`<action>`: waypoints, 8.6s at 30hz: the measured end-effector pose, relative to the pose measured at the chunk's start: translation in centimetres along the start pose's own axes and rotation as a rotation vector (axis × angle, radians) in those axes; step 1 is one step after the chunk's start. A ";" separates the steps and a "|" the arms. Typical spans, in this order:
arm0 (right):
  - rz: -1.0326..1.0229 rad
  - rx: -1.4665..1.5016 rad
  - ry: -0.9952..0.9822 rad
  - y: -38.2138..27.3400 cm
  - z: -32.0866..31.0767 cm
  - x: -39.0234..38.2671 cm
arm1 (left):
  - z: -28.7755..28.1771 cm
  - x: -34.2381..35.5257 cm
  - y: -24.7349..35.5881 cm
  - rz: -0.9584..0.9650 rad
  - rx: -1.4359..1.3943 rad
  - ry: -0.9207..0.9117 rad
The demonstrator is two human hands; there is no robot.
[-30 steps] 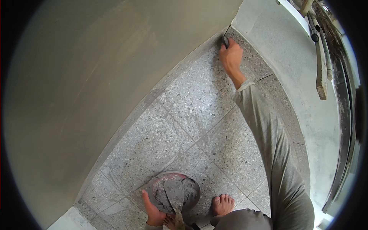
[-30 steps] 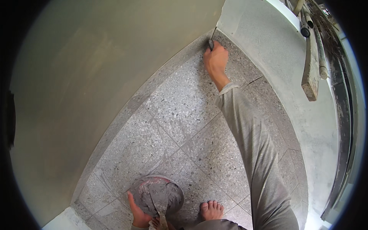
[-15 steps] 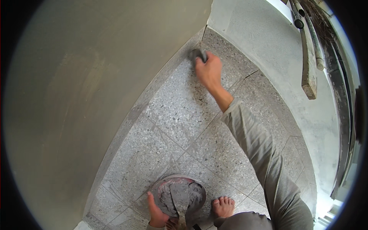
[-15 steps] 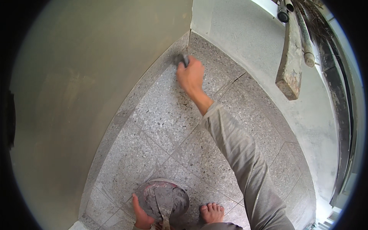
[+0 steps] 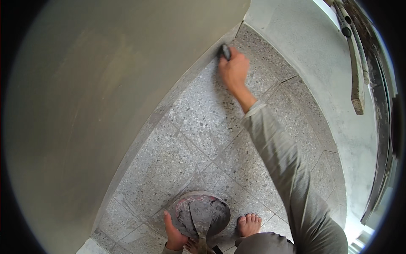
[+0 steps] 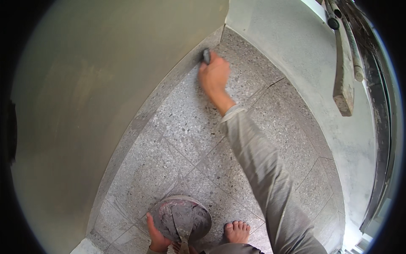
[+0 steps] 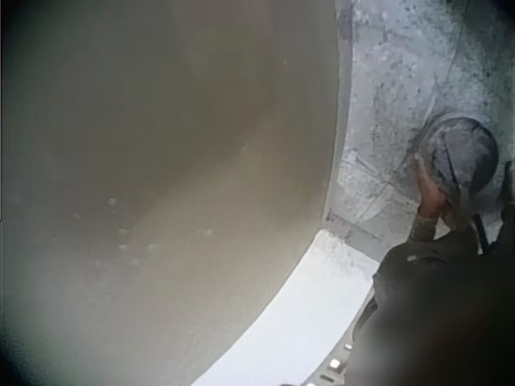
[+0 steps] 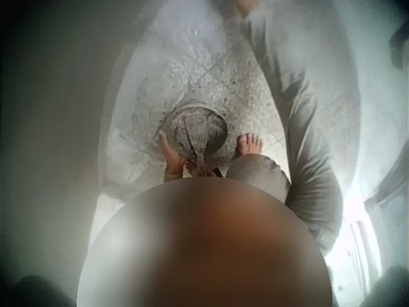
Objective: The person applies a gray substance to the seams between floor tiles using a small hand tool and then wipes the excess away with a piece of material, repeating this along the wall edge and corner.
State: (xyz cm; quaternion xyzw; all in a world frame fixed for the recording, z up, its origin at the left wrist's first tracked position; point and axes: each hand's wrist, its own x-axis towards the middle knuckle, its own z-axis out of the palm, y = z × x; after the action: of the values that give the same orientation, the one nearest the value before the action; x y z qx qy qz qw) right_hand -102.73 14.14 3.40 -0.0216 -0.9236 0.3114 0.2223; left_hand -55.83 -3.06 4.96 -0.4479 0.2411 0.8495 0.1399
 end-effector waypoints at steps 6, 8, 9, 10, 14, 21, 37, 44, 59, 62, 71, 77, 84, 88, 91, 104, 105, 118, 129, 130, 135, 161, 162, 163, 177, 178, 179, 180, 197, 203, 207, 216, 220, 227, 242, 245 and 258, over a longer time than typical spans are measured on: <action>0.130 0.052 -0.080 -3.4 0.6 -5.9 | 3.1 0.5 0.3 -0.046 -0.024 -0.011; 0.097 0.100 -0.182 -3.2 -0.7 -5.4 | 4.2 0.9 0.5 -0.029 0.050 0.016; 0.159 0.171 -0.290 -2.4 -1.4 -5.1 | 4.1 1.1 0.5 -0.022 0.052 0.018; 0.219 0.243 -0.402 -1.8 -2.0 -4.7 | 3.8 1.5 0.4 -0.008 0.059 0.002; 0.116 0.179 -0.013 0.7 -1.2 1.3 | 3.2 1.1 0.7 -0.018 0.027 -0.043; 0.159 0.007 0.016 -4.5 2.7 -4.3 | 0.5 0.1 1.1 -0.014 -0.035 -0.026; -0.080 -0.217 0.150 3.7 -0.8 5.9 | -0.7 -0.4 1.0 0.092 0.035 -0.064; 0.065 -0.118 -0.190 0.6 -0.8 1.6 | -3.4 -1.8 0.7 0.025 -0.039 0.021; -0.096 0.386 -0.293 -5.9 -0.9 -15.6 | -3.3 -1.3 1.7 0.180 0.077 -0.007; 0.020 0.215 -0.221 -6.6 -0.2 -12.2 | -3.1 -3.0 1.7 0.225 0.010 0.021; 0.054 0.241 -0.355 -11.7 1.8 -21.9 | -3.7 -4.8 2.3 0.277 -0.074 0.004; -0.109 0.136 -0.097 -1.1 -2.1 -7.9 | -4.5 -5.2 2.0 0.331 -0.046 0.011; -0.079 -0.187 -0.129 -2.8 2.5 -7.8 | -6.3 -6.2 1.4 0.362 -0.058 0.093; -0.173 -0.010 -0.195 -5.9 1.5 -14.3 | -5.8 -6.4 2.3 0.345 -0.158 0.078; -0.237 -0.009 -0.264 -9.5 1.5 -19.5 | -5.8 -6.5 3.4 0.360 -0.195 0.136; -0.292 0.235 -0.133 -6.0 -2.1 -17.6 | -6.3 -8.6 3.0 0.530 -0.314 0.208; -0.232 0.143 -0.090 -5.1 -1.7 -14.5 | -7.1 -8.8 2.7 0.527 -0.317 0.219; -0.427 0.180 -0.555 -10.6 -0.7 -25.3 | -8.5 -6.7 3.7 0.475 -0.256 0.263; -0.291 -0.047 -0.349 -9.4 0.9 -21.9 | -8.7 -7.9 3.2 0.500 -0.282 0.189; -0.306 -0.066 -0.323 -10.8 1.4 -23.9 | -9.3 -7.9 3.1 0.517 -0.288 0.242; -0.480 -0.094 -0.374 -13.8 1.5 -29.1 | -10.6 -8.8 3.3 0.492 -0.330 0.306; -0.453 0.207 -0.521 -16.0 0.2 -34.3 | -11.8 -8.2 5.2 0.727 -0.409 0.391; -0.271 0.261 -0.733 -16.7 -0.6 -34.3 | -12.1 -8.2 5.5 0.738 -0.414 0.391; -0.083 0.310 -0.944 -17.2 -1.1 -34.1 | -12.4 -8.0 5.8 0.735 -0.432 0.364; -0.977 0.103 -1.294 -22.6 -19.3 -34.3 | -12.6 -6.6 5.9 0.661 -0.330 0.381; -1.056 0.074 -1.272 -22.3 -19.0 -35.2 | -12.1 -6.5 6.2 0.678 -0.316 0.381; -1.059 0.097 -1.261 -22.0 -18.8 -36.2 | -11.8 -6.7 6.2 0.690 -0.300 0.386; -1.053 0.088 -1.259 -22.0 -18.7 -36.6 | -11.7 -6.8 6.1 0.684 -0.299 0.379; 0.072 0.497 -0.835 -13.8 -8.8 -27.2 | -14.1 -8.5 3.6 0.547 -0.493 0.344; -0.284 0.011 -0.491 -16.8 2.5 -35.9 | -14.7 -11.3 2.9 0.583 -0.454 0.363; -0.251 0.090 -0.397 -20.0 3.1 -39.7 | -14.9 -12.4 2.5 0.586 -0.465 0.387; -0.275 0.453 -0.446 -17.1 -0.3 -35.6 | -15.4 -13.0 3.0 0.702 -0.468 0.490; 0.003 0.242 -0.224 -16.6 5.1 -33.3 | -15.5 -14.6 2.2 0.713 -0.479 0.468; 0.135 0.185 -0.336 -23.3 5.5 -42.7 | -16.2 -16.1 2.4 0.732 -0.567 0.594; 1.031 1.187 -1.347 -19.4 -6.5 -39.6 | -17.7 -14.8 1.9 0.807 -0.537 0.492; 0.815 1.169 -1.549 -19.3 -9.9 -39.2 | -17.4 -15.4 2.7 0.827 -0.569 0.504; -1.654 0.328 -1.274 -21.7 -16.0 -40.2 | -18.3 -15.6 3.3 0.842 -0.720 0.449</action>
State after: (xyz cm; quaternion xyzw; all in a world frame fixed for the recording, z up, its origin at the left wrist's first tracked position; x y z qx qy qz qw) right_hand -57.59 -1.48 11.44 0.8123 -0.5436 0.1379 -0.1603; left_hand -35.86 -15.99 9.97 -0.5016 0.1184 0.7448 -0.4239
